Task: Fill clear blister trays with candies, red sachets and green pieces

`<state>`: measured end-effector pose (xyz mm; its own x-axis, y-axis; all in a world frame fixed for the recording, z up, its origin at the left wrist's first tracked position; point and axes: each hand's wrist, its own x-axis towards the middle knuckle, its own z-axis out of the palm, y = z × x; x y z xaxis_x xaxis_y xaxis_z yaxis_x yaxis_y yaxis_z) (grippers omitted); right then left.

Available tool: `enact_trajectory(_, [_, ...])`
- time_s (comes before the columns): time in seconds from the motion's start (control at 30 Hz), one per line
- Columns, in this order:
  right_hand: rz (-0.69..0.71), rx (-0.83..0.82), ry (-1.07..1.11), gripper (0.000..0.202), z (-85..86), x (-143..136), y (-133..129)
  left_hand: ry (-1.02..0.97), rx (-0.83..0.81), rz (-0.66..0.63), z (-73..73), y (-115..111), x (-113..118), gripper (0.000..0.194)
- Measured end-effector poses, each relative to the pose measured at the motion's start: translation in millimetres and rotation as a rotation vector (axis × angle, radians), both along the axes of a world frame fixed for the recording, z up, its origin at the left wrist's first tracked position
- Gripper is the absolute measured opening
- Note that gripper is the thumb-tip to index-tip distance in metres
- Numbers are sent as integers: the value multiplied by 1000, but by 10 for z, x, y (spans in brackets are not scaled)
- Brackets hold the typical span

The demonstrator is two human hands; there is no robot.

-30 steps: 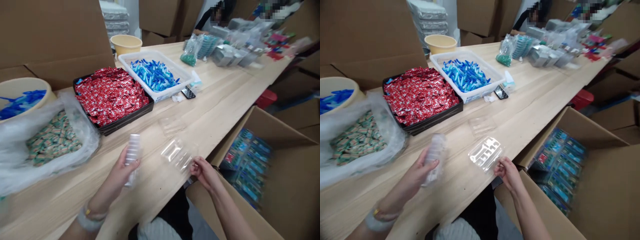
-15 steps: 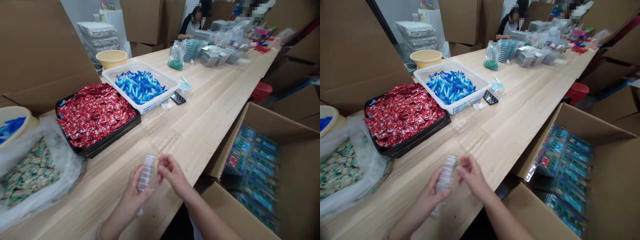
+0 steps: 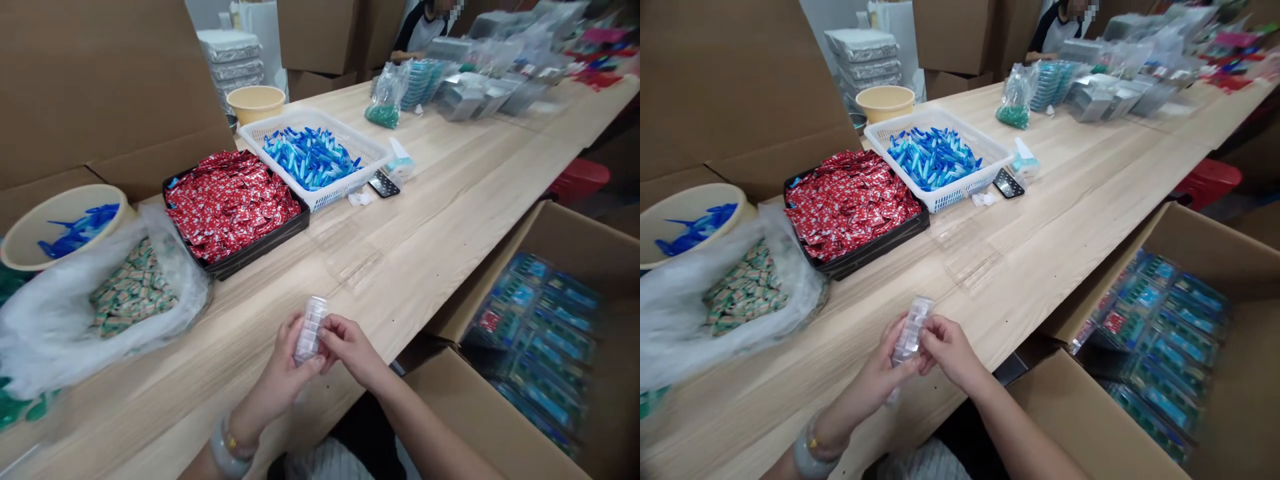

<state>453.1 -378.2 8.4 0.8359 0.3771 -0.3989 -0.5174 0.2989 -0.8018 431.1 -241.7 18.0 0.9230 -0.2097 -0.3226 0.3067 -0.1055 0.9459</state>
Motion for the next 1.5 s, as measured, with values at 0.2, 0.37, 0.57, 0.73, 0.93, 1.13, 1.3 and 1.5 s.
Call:
enact_trajectory(0.2, [-287, -161, -41, 28, -117, -379, -449, 131, -66, 10, 6, 137, 29, 63])
enact_trajectory(0.37, [-602, -89, 125, 25, -483, -420, -1443, 255, -62, 22, 99, 152, 177, 73])
enact_trajectory(0.57, [-819, -513, 156, 23, -449, -21, -1643, 291, -9, -2, 82, 53, 202, 73])
enact_trajectory(0.73, [-375, -86, -110, 34, -78, -78, -514, 126, 50, -11, -38, 4, 7, 67])
enact_trajectory(0.93, [-75, 357, -33, 35, -48, -97, 279, 103, -3, 29, -43, 176, -193, 73])
enact_trajectory(1.13, [17, 138, -78, 28, 93, -164, 292, -105, 97, 45, 70, 330, -322, 60])
enact_trajectory(1.3, [157, -197, -240, 27, 286, -151, 419, -216, 133, 167, 104, 424, -320, 50])
enact_trajectory(1.5, [-176, -73, -87, 25, -110, 289, 292, 49, -18, 640, 191, 991, -287, 67])
